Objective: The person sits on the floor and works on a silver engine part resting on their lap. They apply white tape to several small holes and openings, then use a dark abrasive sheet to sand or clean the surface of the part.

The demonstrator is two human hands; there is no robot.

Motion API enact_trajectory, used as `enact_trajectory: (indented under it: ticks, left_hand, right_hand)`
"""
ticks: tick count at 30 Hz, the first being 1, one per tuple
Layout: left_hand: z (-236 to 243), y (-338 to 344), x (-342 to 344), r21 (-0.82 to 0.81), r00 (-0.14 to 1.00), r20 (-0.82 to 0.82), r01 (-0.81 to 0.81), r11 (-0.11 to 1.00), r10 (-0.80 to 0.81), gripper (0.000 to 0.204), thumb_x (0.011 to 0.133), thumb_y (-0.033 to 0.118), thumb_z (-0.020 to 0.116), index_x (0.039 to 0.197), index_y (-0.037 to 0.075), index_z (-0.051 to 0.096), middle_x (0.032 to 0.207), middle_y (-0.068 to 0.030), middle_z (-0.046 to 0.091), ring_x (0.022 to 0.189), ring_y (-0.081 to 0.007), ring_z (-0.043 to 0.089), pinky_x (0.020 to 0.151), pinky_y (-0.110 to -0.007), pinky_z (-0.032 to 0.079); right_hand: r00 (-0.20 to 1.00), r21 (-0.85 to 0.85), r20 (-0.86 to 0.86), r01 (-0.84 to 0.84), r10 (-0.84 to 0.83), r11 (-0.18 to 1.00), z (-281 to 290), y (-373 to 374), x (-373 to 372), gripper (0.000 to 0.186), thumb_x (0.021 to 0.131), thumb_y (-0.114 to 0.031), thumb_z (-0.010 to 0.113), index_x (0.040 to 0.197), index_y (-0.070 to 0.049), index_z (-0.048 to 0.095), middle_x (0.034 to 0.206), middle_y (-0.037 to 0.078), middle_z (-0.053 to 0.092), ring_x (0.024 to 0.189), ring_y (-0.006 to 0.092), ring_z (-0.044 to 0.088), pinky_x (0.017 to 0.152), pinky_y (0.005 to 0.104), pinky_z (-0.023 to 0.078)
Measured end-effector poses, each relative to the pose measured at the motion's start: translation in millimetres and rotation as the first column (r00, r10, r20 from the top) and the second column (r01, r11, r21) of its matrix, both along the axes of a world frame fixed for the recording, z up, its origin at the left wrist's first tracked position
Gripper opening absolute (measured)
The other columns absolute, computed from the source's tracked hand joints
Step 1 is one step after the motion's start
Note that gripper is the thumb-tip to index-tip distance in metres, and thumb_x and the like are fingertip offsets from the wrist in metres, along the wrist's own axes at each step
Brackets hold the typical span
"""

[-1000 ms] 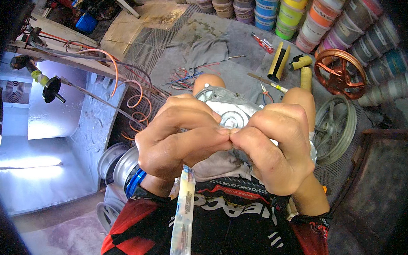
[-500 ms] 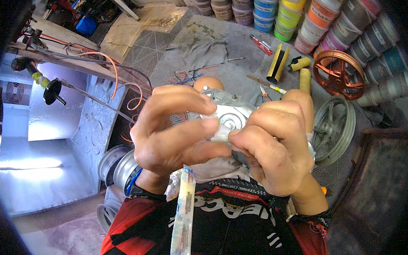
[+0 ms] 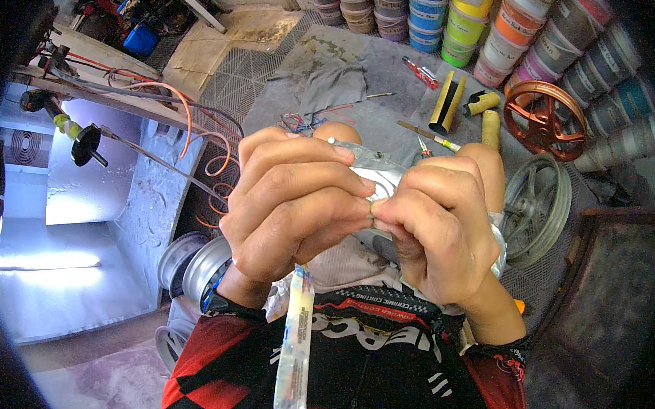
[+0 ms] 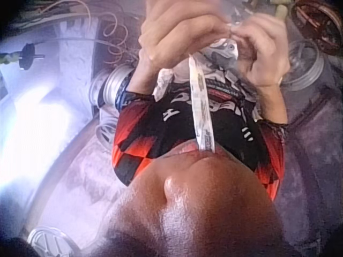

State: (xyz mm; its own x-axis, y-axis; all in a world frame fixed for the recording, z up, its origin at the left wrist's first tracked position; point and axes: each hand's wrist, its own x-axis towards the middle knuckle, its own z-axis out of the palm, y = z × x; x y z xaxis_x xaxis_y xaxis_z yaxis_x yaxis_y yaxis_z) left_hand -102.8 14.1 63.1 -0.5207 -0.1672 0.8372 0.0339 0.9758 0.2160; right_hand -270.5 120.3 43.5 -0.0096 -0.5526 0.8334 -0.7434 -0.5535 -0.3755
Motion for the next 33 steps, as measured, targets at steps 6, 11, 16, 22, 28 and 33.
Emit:
enact_trajectory:
  ticks: [6,11,16,22,28,33]
  left_hand:
    - [-3.9,-6.1,0.5,-0.071,0.995,0.03,-0.097,0.993,0.1,0.025,0.074,0.019,0.085,0.089,0.01,0.067,0.094,-0.003,0.075,0.097,-0.0242,0.071,0.079,-0.037,0.049]
    - [-1.9,-7.8,0.7,-0.114,0.989,0.072,-0.122,0.986,0.131,0.025,0.073,0.019,0.085,0.088,0.01,0.067,0.095,-0.0023,0.075,0.099,-0.0247,0.072,0.081,-0.037,0.048]
    - [-0.7,-8.1,-0.6,-0.152,0.985,0.088,-0.135,0.979,0.15,0.024,0.073,0.019,0.084,0.087,0.01,0.067,0.094,-0.0023,0.075,0.1,-0.0252,0.072,0.082,-0.038,0.048]
    - [2.4,-10.0,0.2,-0.085,0.994,0.094,-0.056,0.995,0.064,0.024,0.076,0.02,0.084,0.089,0.009,0.067,0.094,-0.0028,0.074,0.101,-0.0264,0.071,0.084,-0.04,0.049]
    - [-9.7,-10.4,-8.3,0.166,0.992,-0.023,0.125,0.978,-0.123,0.029,0.077,0.014,0.085,0.098,0.007,0.067,0.099,-0.0056,0.072,0.104,-0.0289,0.07,0.087,-0.042,0.049]
    - [-15.6,-7.0,-14.4,0.226,0.988,-0.084,0.147,0.963,-0.131,0.028,0.076,0.009,0.084,0.099,0.005,0.069,0.098,-0.0082,0.072,0.1,-0.0301,0.071,0.084,-0.04,0.051]
  right_hand:
    - [0.986,0.017,-0.146,0.08,-0.077,0.997,10.0,-3.2,-2.4,0.032,0.076,-0.011,0.079,0.104,-0.002,0.067,0.091,0.011,0.064,0.078,0.0268,0.062,0.069,0.038,0.047]
    - [0.963,0.004,-0.255,0.089,-0.086,0.996,13.3,-0.9,-8.8,0.034,0.069,-0.007,0.077,0.102,0.001,0.069,0.094,0.012,0.066,0.08,0.0276,0.064,0.068,0.0388,0.048]
    - [0.932,-0.06,-0.342,0.107,-0.121,0.992,13.1,-5.8,-12.6,0.032,0.069,-0.007,0.076,0.099,0.002,0.07,0.096,0.012,0.067,0.084,0.0285,0.065,0.069,0.04,0.049]
    - [0.935,-0.067,-0.322,0.136,-0.151,0.988,7.4,-7.6,-9.5,0.029,0.072,-0.008,0.078,0.097,0.001,0.068,0.097,0.012,0.067,0.086,0.0286,0.065,0.071,0.0406,0.05]
    - [0.999,0.072,-0.045,0.021,-0.018,0.997,-1.6,-8.2,-9.3,0.019,0.087,-0.012,0.075,0.096,0.001,0.065,0.092,0.014,0.068,0.083,0.0299,0.064,0.075,0.0401,0.049]
    - [0.931,0.074,0.352,-0.128,0.094,0.989,-18.1,-9.5,-0.3,0.011,0.095,-0.01,0.068,0.096,0.001,0.066,0.091,0.014,0.069,0.083,0.0263,0.063,0.076,0.0365,0.046]
